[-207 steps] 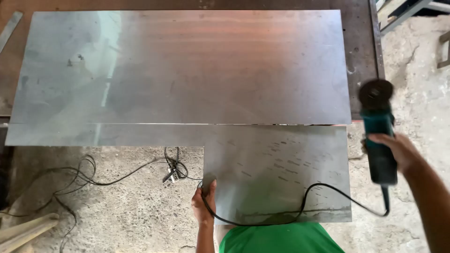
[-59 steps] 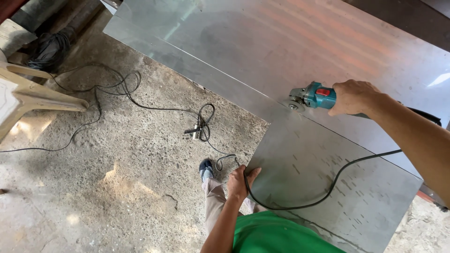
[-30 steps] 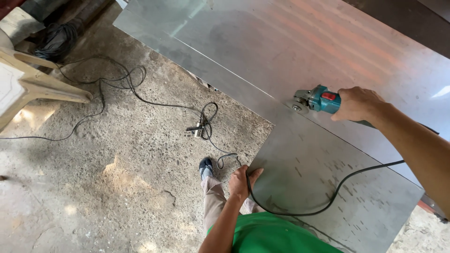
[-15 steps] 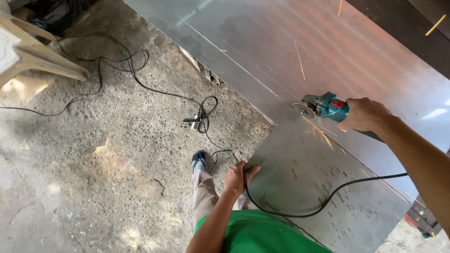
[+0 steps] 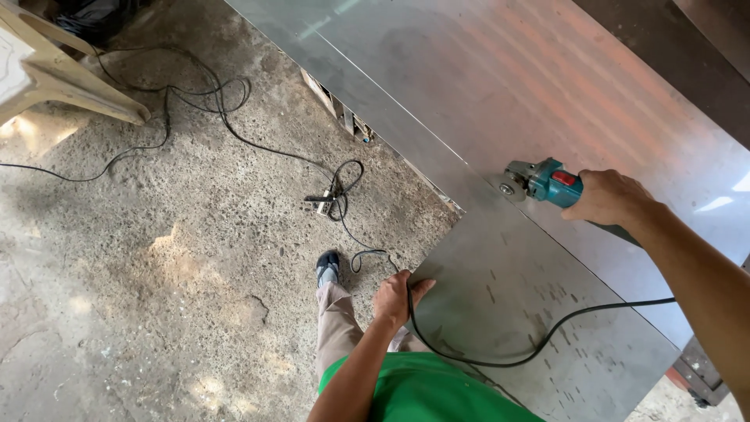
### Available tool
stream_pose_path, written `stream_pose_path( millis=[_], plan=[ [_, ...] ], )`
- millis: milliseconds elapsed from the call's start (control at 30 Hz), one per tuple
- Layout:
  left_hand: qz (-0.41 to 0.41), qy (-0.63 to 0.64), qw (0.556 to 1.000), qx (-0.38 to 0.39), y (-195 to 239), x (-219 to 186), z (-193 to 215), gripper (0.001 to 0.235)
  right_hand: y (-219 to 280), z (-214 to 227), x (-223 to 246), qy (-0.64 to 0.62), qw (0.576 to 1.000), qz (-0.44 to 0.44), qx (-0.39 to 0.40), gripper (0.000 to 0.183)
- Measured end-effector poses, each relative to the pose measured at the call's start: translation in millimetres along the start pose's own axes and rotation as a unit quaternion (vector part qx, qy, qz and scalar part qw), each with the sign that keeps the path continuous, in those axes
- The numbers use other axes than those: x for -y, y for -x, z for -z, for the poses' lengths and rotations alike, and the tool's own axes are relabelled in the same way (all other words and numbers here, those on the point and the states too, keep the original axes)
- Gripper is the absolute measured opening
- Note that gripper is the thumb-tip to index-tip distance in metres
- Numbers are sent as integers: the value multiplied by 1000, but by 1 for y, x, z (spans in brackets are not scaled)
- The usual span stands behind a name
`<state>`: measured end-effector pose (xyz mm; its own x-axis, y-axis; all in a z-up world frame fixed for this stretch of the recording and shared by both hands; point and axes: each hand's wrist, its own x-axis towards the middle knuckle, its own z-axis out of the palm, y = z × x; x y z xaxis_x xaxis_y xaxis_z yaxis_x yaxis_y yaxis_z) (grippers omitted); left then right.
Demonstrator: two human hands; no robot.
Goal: Cutting a large metal sheet along a marked line using an electric angle grinder.
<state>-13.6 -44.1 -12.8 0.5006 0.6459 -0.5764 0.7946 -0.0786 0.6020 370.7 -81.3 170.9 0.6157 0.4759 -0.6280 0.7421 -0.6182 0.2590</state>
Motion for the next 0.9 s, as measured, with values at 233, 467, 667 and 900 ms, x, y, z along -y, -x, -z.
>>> stream_pose_path(
  millis=[233,467,667,900],
  plan=[
    [0,-19,1000,-8,-8,5,-12,60,-14,21,30,-20,1000,8,-11,59],
    [-4,-3,1000,20,-8,5,-16,59,-31,41,61,-20,999,19,-20,57],
    [2,17,999,35,-5,0,-8,54,-48,56,81,-32,998,39,-34,59],
    [3,15,1000,24,1,-3,-1,56,-43,52,73,-28,999,34,-25,57]
  ],
)
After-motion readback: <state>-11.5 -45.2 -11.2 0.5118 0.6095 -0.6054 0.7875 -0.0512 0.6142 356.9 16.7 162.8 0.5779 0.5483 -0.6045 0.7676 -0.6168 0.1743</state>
